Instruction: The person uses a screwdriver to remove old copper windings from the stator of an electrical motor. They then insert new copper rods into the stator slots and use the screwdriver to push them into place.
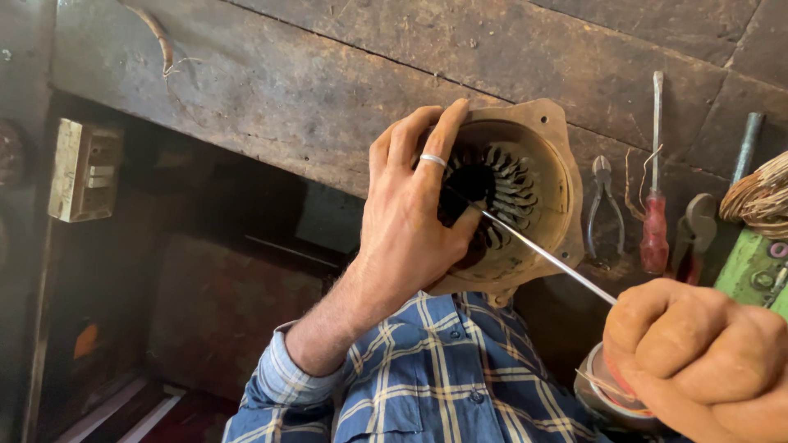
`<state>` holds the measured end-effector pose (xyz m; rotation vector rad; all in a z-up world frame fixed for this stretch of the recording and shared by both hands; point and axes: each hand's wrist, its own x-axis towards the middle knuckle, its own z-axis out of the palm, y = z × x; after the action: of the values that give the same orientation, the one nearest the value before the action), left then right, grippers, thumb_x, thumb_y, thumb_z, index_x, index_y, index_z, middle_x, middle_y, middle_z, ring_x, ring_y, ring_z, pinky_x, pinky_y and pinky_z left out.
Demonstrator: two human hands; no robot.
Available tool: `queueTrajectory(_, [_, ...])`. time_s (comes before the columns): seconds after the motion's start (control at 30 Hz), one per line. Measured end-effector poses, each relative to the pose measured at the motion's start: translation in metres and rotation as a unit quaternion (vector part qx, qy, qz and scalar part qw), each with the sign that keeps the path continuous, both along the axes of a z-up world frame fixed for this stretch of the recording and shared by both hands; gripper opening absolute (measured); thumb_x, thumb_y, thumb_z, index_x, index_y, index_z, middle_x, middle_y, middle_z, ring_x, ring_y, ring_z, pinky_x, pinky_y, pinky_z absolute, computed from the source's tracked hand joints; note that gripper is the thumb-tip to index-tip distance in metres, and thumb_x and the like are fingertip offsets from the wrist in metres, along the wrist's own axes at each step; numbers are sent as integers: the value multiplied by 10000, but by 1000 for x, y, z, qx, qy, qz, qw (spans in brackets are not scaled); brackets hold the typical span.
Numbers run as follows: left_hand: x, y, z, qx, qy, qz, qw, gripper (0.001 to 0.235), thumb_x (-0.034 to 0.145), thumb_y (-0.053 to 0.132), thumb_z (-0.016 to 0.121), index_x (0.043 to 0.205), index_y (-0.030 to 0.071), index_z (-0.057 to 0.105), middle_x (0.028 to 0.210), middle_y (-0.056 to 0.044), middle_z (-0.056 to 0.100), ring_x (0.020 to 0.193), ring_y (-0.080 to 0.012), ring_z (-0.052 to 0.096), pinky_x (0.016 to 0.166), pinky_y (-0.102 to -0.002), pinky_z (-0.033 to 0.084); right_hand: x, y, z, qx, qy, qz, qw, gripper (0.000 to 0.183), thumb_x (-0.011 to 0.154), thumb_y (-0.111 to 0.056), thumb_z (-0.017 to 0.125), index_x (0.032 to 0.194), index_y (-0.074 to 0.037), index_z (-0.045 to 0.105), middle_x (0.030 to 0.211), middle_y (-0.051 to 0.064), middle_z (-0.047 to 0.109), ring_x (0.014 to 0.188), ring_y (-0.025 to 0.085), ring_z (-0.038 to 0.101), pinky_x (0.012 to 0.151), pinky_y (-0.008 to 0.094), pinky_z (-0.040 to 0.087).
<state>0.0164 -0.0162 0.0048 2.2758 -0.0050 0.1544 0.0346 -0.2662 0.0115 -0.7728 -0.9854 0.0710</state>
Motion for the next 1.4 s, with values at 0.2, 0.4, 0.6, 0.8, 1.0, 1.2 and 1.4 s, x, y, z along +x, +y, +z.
queueTrajectory(0.2, [1,1,-1,5,-6,-6,1000,988,715,81,874,1570,114,380,1510,-177,441,1408,-432,424,1174,-493,456,-9,-6,-14,15,-1,-25,1000,261,788,-3,675,620,-126,517,630,-25,531,500,109,575,451,267,452])
queueTrajectory(0.4, [1,2,0,-4,-3,-6,1000,994,704,82,871,1567,113,380,1508,-178,439,1399,-434,424,1170,-492,459,-20,-10,-20,36,32,-73,996,340,744,21,703,579,-150,459,622,-42,489,482,101,538,455,274,402])
queueTrajectory(0.6, [0,0,0,-9,-7,-3,1000,961,728,63,849,1570,112,389,1509,-176,445,1404,-428,430,1180,-489,457,-15,-16,-25,4,18,-70,997,448,695,89,718,574,-147,356,629,-52,444,476,80,508,446,256,363])
queueTrajectory(0.8, [-1,0,-1,-6,-13,-7,1000,923,758,40,833,1570,78,394,1502,-201,444,1388,-436,432,1179,-494,443,-23,-15,-37,61,85,-105,989,440,693,16,708,595,-183,329,630,-57,404,495,105,359,505,298,238])
queueTrajectory(1.0, [-2,-1,-2,9,-19,-9,1000,889,785,6,798,1577,73,400,1512,-195,449,1403,-426,437,1207,-498,439,-23,11,-19,45,193,-147,969,363,769,-15,709,689,-213,415,630,-65,421,516,105,399,497,277,324])
queueTrajectory(1.2, [1,4,1,-8,-19,-24,999,946,719,92,860,1545,59,400,1495,-209,437,1382,-440,426,1179,-509,414,9,12,19,-113,17,-59,992,324,698,42,725,721,-169,480,658,-64,439,534,80,448,501,241,427])
queueTrajectory(1.4, [-2,6,-3,-28,-39,-23,999,951,757,124,886,1568,75,393,1530,-198,434,1411,-425,431,1213,-504,409,3,7,9,-67,103,-100,987,213,809,-88,699,814,-189,512,749,-64,460,589,106,436,538,280,424])
